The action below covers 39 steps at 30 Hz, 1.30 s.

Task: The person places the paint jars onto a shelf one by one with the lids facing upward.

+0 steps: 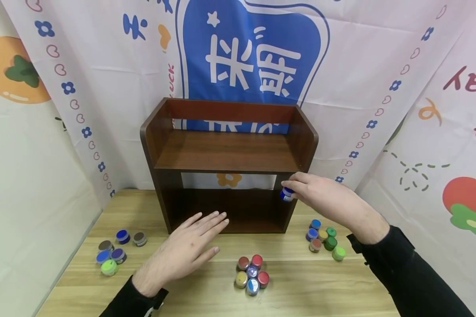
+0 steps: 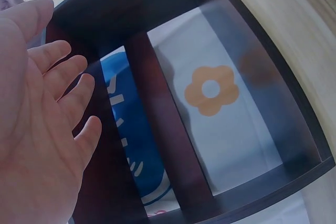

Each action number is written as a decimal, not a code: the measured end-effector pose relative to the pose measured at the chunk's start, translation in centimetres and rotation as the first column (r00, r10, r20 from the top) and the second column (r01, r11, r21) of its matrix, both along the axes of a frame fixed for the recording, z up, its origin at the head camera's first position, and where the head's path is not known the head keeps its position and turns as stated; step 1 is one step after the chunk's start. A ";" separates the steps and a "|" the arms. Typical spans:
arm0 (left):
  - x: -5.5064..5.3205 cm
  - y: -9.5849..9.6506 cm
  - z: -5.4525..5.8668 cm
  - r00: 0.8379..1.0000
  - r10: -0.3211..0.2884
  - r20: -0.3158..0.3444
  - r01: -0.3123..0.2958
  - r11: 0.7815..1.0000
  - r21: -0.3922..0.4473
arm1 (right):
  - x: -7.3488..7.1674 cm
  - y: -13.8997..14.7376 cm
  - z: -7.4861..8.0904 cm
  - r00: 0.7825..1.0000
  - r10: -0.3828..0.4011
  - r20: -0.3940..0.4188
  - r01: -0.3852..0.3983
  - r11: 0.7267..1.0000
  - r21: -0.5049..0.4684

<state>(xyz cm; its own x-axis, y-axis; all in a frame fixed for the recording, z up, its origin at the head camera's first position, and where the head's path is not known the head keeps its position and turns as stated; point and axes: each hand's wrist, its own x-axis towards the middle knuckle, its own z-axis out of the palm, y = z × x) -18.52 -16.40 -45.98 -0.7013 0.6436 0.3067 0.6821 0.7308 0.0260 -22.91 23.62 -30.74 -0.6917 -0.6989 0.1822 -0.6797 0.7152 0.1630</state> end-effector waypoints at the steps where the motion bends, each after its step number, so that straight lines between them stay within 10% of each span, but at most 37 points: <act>1: 0.0 0.0 0.1 1.000 0.001 0.007 -0.001 1.000 0.000 | 0.0 -0.1 0.3 1.000 -0.003 0.000 0.003 1.000 0.002; 39: -0.1 0.7 0.4 1.000 -0.024 -0.002 0.024 0.999 0.025 | -3.8 -5.9 8.9 0.967 -0.248 0.055 0.235 0.954 0.185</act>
